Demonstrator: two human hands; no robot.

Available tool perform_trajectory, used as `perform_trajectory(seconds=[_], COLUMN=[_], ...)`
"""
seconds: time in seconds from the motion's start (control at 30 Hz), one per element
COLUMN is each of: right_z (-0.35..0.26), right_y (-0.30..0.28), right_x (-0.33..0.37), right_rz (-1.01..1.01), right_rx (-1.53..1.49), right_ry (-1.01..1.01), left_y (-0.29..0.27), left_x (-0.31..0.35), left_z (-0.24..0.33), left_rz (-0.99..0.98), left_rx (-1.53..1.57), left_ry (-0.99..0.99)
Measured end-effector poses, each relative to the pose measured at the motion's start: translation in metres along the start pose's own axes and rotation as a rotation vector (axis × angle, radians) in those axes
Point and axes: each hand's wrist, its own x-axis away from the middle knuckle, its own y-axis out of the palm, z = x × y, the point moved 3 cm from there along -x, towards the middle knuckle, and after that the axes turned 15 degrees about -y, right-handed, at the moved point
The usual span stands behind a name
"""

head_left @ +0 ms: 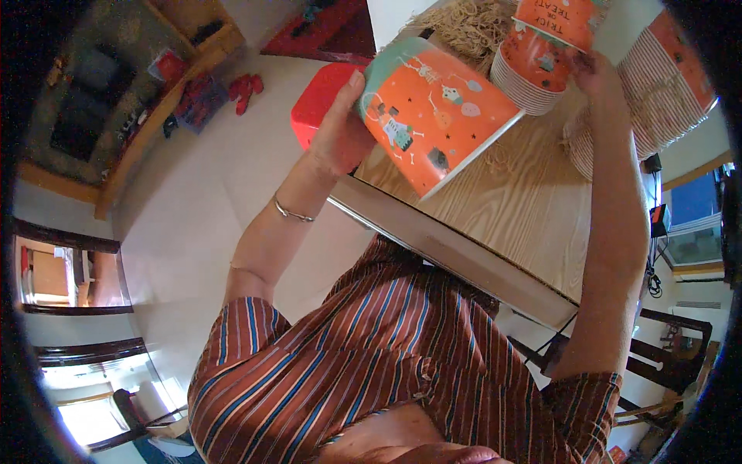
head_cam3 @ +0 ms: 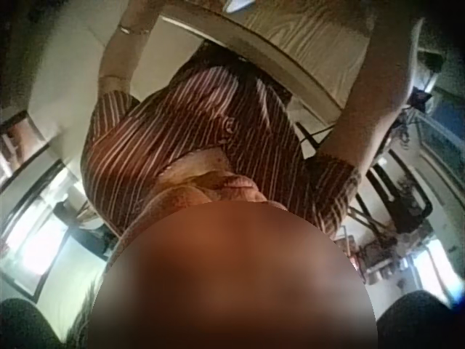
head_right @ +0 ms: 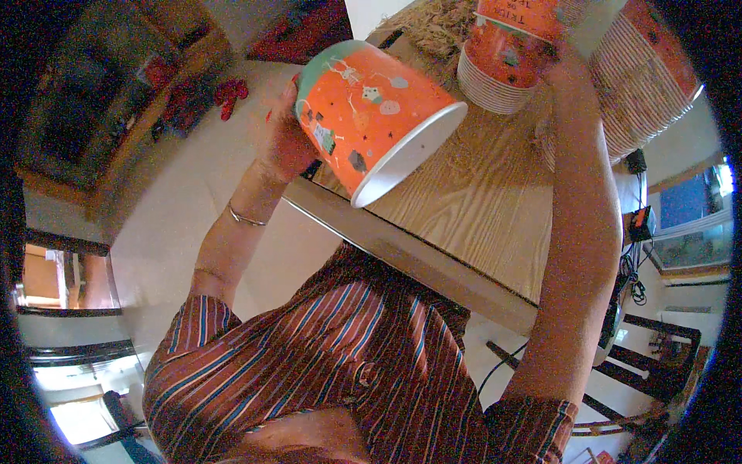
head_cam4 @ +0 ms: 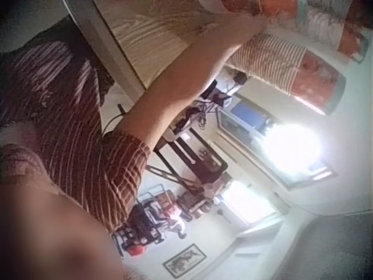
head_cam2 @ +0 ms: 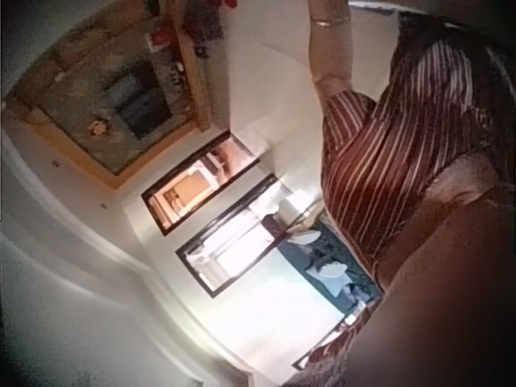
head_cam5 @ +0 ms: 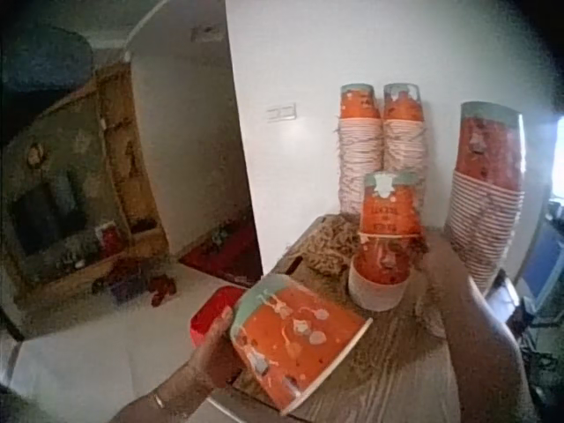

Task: Threading and tying strings to the rims of paper bowls.

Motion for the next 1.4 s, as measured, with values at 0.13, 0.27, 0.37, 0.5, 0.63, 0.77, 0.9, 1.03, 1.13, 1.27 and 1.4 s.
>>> perform_trajectory(seconds=[0.13,0.27,0.37,0.5,0.63,0.77,0.9,1.03,1.13,1.27,1.4], right_z=[0.085,0.057,0.038,0.024,0.025,0.008,-0.053,-0.119,-0.111,-0.097,-0.064], right_y=[-0.020,0.016,0.018,0.008,-0.006,-0.006,-0.007,-0.050,-0.060,-0.094,-0.133], right_x=[-0.008,-0.005,0.002,0.010,0.033,0.075,0.125,0.185,0.199,0.209,0.214], right_rz=[0.023,0.398,0.496,0.453,0.189,0.183,-0.021,-0.141,-0.191,-0.178,-0.169], right_rx=[0.037,-0.964,-1.152,-1.036,-1.226,-1.023,-0.938,-0.553,-0.170,0.263,0.224], right_ry=[-0.096,0.490,0.569,0.563,0.265,0.504,0.429,0.111,0.236,0.399,0.318], left_y=[0.016,0.027,0.036,0.033,0.051,0.055,0.039,0.065,0.080,0.093,0.079], left_x=[-0.016,-0.014,-0.017,-0.024,-0.028,-0.018,-0.020,-0.043,-0.054,-0.051,-0.030], left_z=[-0.027,-0.039,-0.051,-0.071,-0.086,-0.107,-0.133,-0.145,-0.165,-0.185,-0.176], left_rz=[-0.051,-0.079,-0.189,-0.154,-0.169,-0.173,-0.162,-0.359,-0.446,-0.484,-0.146], left_rx=[0.163,0.205,0.324,0.342,0.209,0.314,0.537,0.643,0.687,0.787,-0.003], left_ry=[-0.110,-0.101,-0.149,-0.171,-0.201,-0.341,-0.350,-0.384,-0.414,-0.514,-0.572])
